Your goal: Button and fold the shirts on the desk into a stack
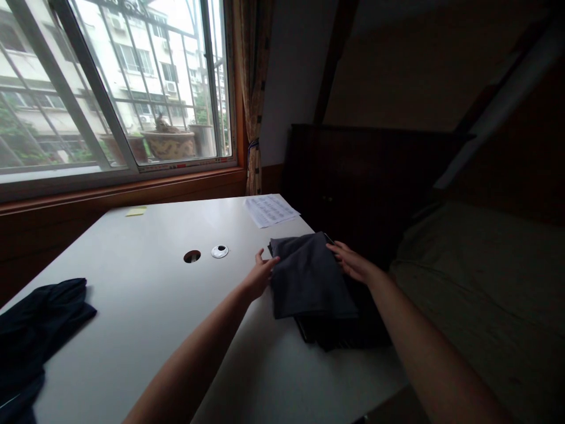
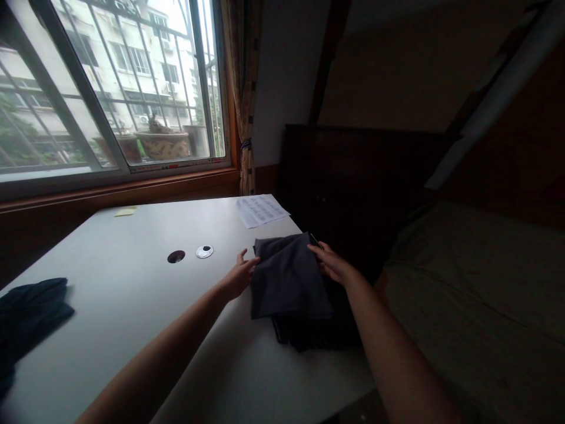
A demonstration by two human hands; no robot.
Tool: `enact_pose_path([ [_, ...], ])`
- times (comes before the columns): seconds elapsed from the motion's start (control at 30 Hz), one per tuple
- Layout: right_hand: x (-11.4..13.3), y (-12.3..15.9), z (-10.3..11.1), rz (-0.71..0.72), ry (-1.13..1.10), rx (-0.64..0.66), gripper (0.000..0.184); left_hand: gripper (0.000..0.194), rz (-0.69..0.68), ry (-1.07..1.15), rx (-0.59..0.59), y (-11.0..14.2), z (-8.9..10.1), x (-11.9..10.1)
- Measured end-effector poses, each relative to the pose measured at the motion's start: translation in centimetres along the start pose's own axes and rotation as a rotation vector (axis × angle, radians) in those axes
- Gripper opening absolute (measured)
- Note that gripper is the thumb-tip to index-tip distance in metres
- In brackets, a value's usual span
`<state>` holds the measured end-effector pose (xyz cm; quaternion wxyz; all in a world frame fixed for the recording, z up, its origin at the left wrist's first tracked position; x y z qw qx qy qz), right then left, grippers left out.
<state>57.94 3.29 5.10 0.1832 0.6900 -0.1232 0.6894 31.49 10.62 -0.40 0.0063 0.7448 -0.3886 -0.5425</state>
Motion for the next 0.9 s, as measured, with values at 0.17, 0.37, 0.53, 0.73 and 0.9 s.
enact_pose_path([
  [0.17,-0.8,2.5,0.9,0.052,0.208,0.101,0.092,0.096,0.049,0.008,0.105,3.0,0.3,2.9],
  [0.37,0.9,4.4,-0.3,0.082,0.136,0.119,0.104,0.091,-0.007,0.090,0.124,4.5,-1.9,2.0],
  [0.53,2.9,3.7,2.7,0.146,0.211,0.007,0.100,0.078,-0.092,0.124,0.098,5.6,-5.0,1.4],
  [0.73,-0.7,3.4,7.5,0.102,0.343,0.083,0.087,0.027,-0.121,-0.391,0.075,5.9,-6.4,6.2],
  [0.9,-4.2,3.1,9.0,0.244,0.490,0.038,0.070,0.031,-0.123,-0.482,0.144,6.0,-5.1,5.4],
])
Point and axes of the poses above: each hand's wrist, its own y-axis away from the middle knuckle, its own z-axis out of the back of the hand, x = y × z, the point moved 4 cm from there along -y, towards the middle knuckle, and after that the axes turned 13 degrees about z, right-handed, at the moved point
